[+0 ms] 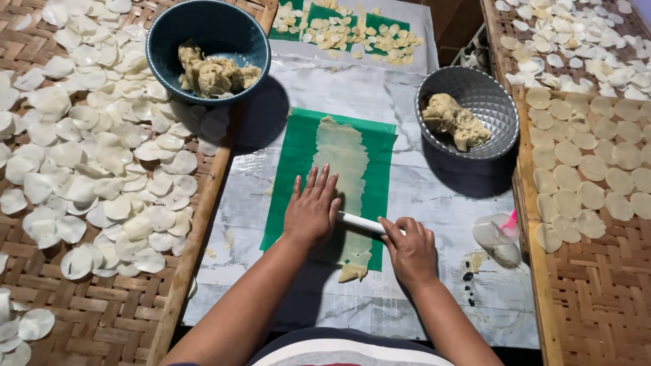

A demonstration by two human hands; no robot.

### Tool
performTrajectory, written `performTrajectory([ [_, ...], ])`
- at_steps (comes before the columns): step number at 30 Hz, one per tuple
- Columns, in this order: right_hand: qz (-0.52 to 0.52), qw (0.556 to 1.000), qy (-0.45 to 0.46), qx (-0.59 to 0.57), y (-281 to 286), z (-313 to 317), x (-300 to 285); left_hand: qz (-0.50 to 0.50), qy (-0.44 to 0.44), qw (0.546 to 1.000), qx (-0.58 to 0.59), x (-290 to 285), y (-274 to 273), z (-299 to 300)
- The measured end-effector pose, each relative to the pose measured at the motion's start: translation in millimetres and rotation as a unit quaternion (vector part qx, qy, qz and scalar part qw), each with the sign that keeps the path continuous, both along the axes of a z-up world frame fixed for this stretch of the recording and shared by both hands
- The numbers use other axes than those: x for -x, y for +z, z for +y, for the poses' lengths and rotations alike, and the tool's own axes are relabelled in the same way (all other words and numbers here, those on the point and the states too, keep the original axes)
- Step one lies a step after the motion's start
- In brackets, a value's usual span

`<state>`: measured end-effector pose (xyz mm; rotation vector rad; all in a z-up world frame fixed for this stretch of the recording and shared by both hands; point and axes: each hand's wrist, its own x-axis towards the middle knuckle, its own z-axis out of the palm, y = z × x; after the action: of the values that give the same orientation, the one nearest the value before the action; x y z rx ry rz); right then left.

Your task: Rolling out small portions of dough into thin sheets using a rolling pin on a flat surface

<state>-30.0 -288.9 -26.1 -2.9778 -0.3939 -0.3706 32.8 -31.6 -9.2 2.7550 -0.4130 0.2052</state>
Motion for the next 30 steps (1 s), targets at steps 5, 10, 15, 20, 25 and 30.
performTrajectory([
  [5,-0.023,0.999,0.002,-0.025,15.8,15.4,7.3,0.1,-0.002,0.993,-0.059,0.2,10.1,-2.4],
  [10,0.127,0.989,-0.071,0.026,2.9,14.9,-13.0,0.132,0.007,0.987,-0.087,-18.9,8.5,-11.8],
  [15,0.13,0.989,-0.073,0.008,3.6,21.2,27.9,0.102,-0.002,0.992,-0.078,20.5,11.8,-2.1],
  [20,0.178,0.98,-0.08,-0.031,7.9,18.9,24.6,0.071,0.011,0.993,-0.092,20.6,-5.1,-0.7],
  [25,0.258,0.951,-0.159,-0.058,-5.9,1.0,-37.1,0.146,0.029,0.984,-0.096,-32.3,17.3,-11.8],
  [30,0.204,0.961,-0.187,-0.021,6.0,24.1,-42.1,0.138,0.054,0.986,-0.076,-41.1,-3.4,-15.3],
])
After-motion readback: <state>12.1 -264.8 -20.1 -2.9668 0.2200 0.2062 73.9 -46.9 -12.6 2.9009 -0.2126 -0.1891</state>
